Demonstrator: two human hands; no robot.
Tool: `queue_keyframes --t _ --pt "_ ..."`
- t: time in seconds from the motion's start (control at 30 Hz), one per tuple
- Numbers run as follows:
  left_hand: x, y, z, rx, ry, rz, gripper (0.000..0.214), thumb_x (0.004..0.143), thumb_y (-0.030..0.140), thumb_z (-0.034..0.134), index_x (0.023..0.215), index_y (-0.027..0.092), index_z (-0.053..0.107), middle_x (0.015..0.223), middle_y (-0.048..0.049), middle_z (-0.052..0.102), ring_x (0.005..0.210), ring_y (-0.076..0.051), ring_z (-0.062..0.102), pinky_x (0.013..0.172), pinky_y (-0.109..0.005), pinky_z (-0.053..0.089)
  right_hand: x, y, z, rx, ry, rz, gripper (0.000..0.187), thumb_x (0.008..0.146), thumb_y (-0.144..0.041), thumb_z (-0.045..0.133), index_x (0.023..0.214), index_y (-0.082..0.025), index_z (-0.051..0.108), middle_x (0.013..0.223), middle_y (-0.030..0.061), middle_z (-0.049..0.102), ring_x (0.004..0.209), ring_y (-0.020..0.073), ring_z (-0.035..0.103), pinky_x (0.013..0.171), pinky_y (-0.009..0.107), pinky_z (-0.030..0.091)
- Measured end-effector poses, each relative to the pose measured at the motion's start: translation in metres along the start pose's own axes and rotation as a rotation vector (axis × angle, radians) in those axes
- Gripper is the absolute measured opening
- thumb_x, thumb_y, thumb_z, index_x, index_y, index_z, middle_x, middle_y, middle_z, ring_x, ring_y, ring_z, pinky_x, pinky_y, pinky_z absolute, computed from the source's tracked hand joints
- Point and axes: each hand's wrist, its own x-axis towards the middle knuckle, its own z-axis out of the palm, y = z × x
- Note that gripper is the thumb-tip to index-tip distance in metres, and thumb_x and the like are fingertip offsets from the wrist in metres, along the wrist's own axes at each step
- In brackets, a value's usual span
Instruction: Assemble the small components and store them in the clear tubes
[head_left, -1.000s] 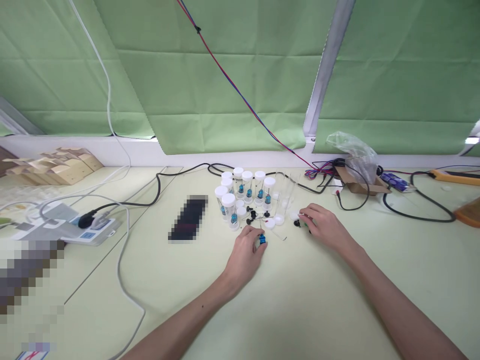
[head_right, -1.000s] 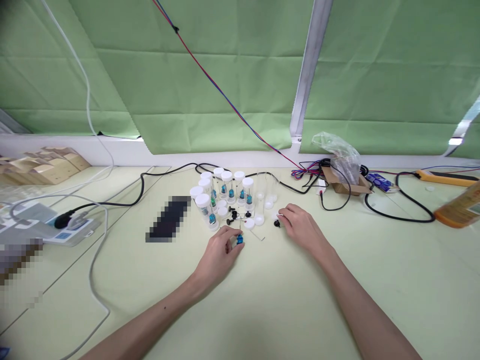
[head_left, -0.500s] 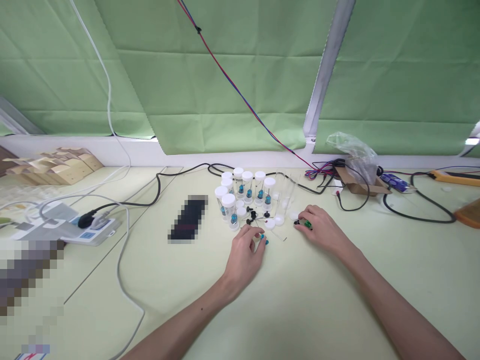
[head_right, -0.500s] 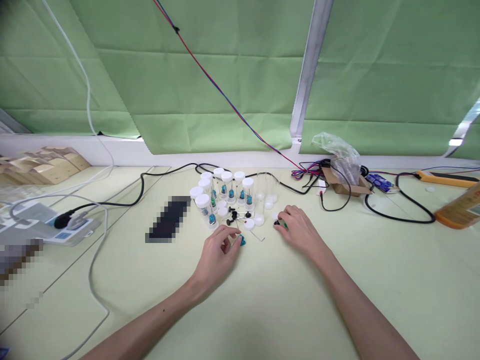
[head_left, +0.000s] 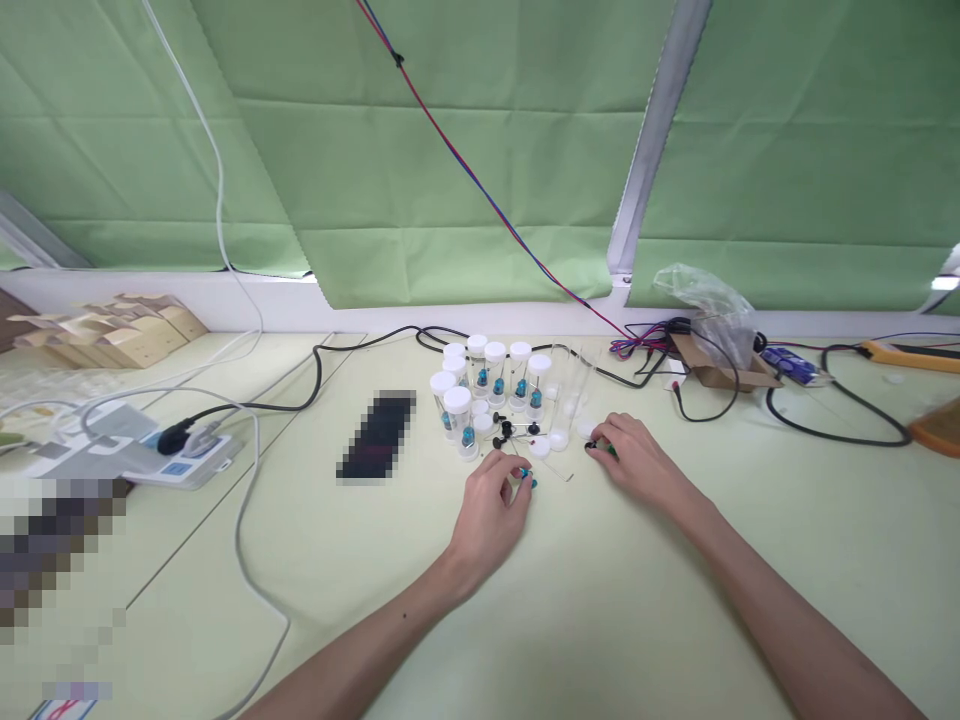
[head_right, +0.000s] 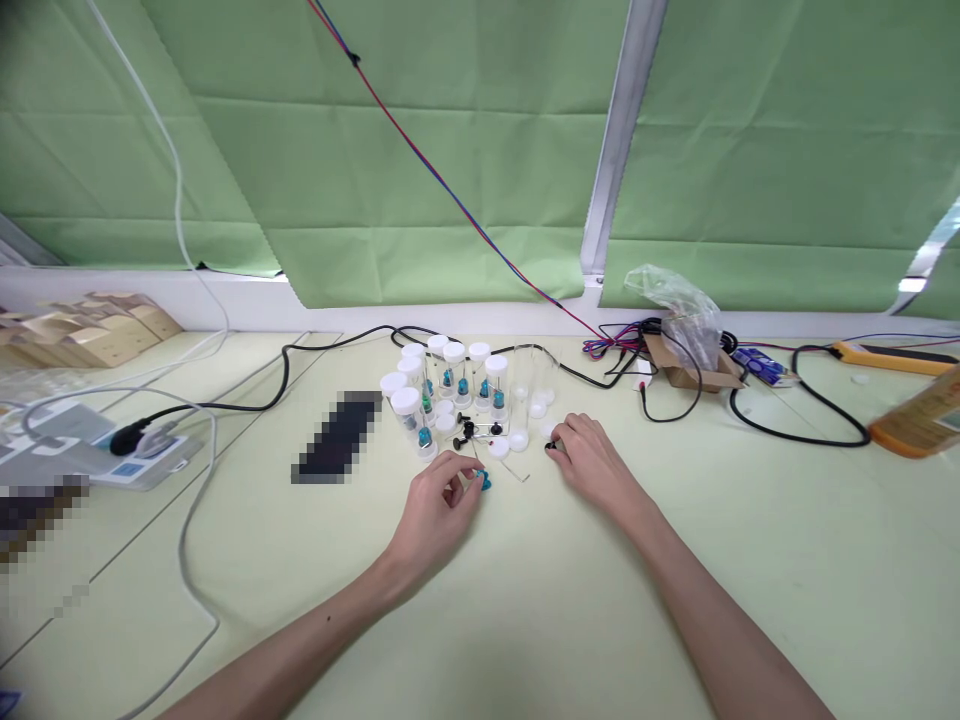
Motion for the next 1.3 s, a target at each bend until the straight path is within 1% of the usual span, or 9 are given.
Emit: queue_keyframes --t 0.27,0.5,0.73,1.0,1.13,1.2,1.3 --pt "0.0 -0.003 0.001 -0.002 -0.002 0.002 0.014 0.085 0.02 0.05 0.091 0.02 0.063 0.086 -0.0009 0.057 0.052 -0.009 0.041 0.055 -0.025 0.038 -0.001 -0.006 -0.002 0.034 0.008 -0.008 0.003 0.088 -0.018 0.055 0.086 -0.019 0.054 0.088 0.0062 0.059 0.084 0.0233 0.051 0.074 0.036 0.042" --pt "0.0 -0.002 0.001 -0.008 -0.007 -0.003 0.015 0.085 0.02 0.049 0.09 0.02 0.063 0.086 -0.0009 0.057 0.051 -0.009 0.04 0.055 -0.025 0.038 0.0 -0.006 -0.001 0.033 0.009 -0.021 0.005 0.088 -0.016 0.054 0.086 -0.02 0.055 0.091 0.0067 0.059 0.085 0.0232 0.051 0.074 0.036 0.041" --pt "0.0 -0.002 0.001 -0.014 -0.015 -0.019 0.015 0.085 0.02 0.049 0.09 0.02 0.063 0.086 -0.0008 0.056 0.051 -0.009 0.04 0.054 -0.025 0.038 0.001 -0.009 0.0 0.025 -0.026 0.028 0.007 0.089 -0.015 0.053 0.086 -0.02 0.051 0.087 0.0053 0.062 0.086 0.0236 0.052 0.078 0.037 0.037" --pt "0.0 -0.001 0.0 -0.02 -0.01 -0.015 0.016 0.085 0.019 0.049 0.09 0.02 0.063 0.086 -0.0012 0.057 0.052 -0.009 0.041 0.055 -0.025 0.039 0.0 -0.008 0.0 0.022 -0.023 0.022 0.006 0.089 -0.015 0.05 0.086 -0.02 0.05 0.086 0.0056 0.062 0.084 0.0234 0.054 0.078 0.037 0.037" --pt "0.0 -0.002 0.001 -0.026 -0.014 -0.013 0.016 0.085 0.02 0.048 0.09 0.019 0.063 0.086 -0.0019 0.057 0.052 -0.009 0.041 0.055 -0.026 0.039 0.0 -0.009 -0.002 0.017 0.015 0.032 0.005 0.09 -0.017 0.049 0.086 -0.02 0.05 0.083 0.0053 0.062 0.079 0.0223 0.055 0.078 0.037 0.038" --pt "0.0 -0.003 0.001 -0.034 -0.015 -0.009 0.016 0.086 0.022 0.048 0.091 0.019 0.063 0.086 -0.0024 0.057 0.052 -0.009 0.041 0.055 -0.026 0.039 -0.001 -0.011 -0.003 0.017 0.051 0.036 0.004 0.09 -0.019 0.049 0.087 -0.02 0.051 0.082 0.0052 0.061 0.077 0.022 0.055 0.076 0.036 0.04" --pt "0.0 -0.002 0.001 -0.039 -0.002 -0.009 0.016 0.087 0.025 0.048 0.09 0.019 0.063 0.086 -0.0026 0.058 0.054 -0.01 0.042 0.056 -0.026 0.039 -0.001 -0.018 -0.007 0.065 0.124 0.027 0.002 0.09 -0.021 0.05 0.089 -0.021 0.052 0.084 0.006 0.061 0.079 0.0224 0.056 0.07 0.033 0.043"
